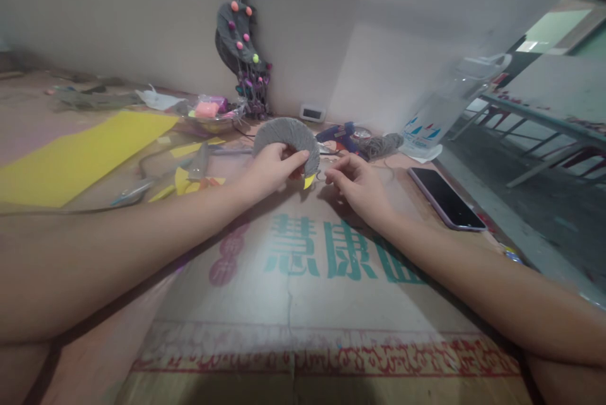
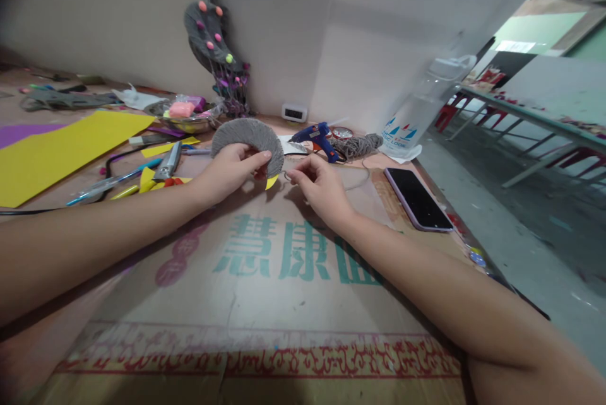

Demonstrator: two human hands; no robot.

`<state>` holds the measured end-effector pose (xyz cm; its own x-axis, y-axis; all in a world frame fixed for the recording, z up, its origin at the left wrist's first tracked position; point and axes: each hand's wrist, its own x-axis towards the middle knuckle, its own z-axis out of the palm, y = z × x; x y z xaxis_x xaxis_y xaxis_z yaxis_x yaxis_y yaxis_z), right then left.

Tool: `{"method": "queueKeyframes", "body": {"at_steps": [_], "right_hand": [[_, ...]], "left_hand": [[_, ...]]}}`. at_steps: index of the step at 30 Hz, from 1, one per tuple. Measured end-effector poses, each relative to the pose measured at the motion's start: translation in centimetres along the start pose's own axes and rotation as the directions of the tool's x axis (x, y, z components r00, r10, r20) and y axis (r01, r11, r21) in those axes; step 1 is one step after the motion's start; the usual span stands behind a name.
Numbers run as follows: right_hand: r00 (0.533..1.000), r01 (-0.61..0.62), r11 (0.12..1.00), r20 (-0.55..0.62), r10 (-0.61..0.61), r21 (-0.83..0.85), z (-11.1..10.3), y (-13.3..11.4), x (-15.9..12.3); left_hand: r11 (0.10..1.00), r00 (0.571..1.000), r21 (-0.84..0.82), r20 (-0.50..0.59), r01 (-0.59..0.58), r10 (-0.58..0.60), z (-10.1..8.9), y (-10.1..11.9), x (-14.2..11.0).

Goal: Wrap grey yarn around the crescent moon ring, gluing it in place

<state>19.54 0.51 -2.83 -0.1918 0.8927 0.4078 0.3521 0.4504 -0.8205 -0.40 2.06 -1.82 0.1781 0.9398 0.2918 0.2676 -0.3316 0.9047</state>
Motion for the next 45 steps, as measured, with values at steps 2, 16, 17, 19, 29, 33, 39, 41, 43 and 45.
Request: {"method": "queueKeyframes", "body": {"at_steps": [2,16,17,19,29,33,39,41,43,45], "right_hand": [[1.000,0.016,0.999,0.005,-0.016,-0.037,-0.04,0.07,-0.02],[0.998,0.029,0.998,0.058,-0.026,-0.054,-0.02,0.06,-0.18],[0.998,0.033,0.998,0.051,-0.031,-0.056,-0.01,0.10,-0.17],[0.999,0.037,0.998,0.022,-0.036,-0.055,0.03,0.15,-0.14],[0.977,-0.032,0.999,0.214,0.023,0.037,0.13,-0.05,0.20],[0.972,-0.038,0.998,0.230,0.050,-0.057,0.08,-0.15,0.15],[0.977,-0.040,0.999,0.208,0.042,-0.013,0.02,0.01,0.11],[0.975,-0.068,0.998,0.212,0.067,-0.004,0.00,-0.01,0.10],[0.974,-0.093,0.996,0.208,0.088,0.016,-0.04,-0.12,0.08],[0.976,-0.107,0.994,0.196,0.097,0.039,-0.08,-0.28,0.05]], "left_hand": [[1.000,1.000,0.003,0.007,-0.005,0.005,-0.01,-0.03,0.00],[1.000,1.000,-0.004,0.008,-0.001,0.001,0.05,0.07,0.07],[1.000,1.000,-0.002,0.010,-0.005,0.005,0.05,0.08,0.05],[1.000,1.000,0.000,0.014,-0.010,0.010,0.03,0.07,0.00],[1.000,0.999,0.010,0.030,-0.020,0.020,0.22,0.13,-0.09],[0.999,0.999,0.041,0.046,-0.026,0.024,0.20,0.50,-0.35],[0.998,0.998,0.057,0.056,-0.011,0.008,0.16,0.70,-0.47],[0.998,0.998,0.065,0.068,-0.019,0.014,0.17,0.66,-0.50],[0.996,0.997,0.086,0.081,-0.017,0.010,0.20,0.59,-0.56],[0.992,0.996,0.128,0.087,-0.008,-0.003,0.25,0.53,-0.61]]}}
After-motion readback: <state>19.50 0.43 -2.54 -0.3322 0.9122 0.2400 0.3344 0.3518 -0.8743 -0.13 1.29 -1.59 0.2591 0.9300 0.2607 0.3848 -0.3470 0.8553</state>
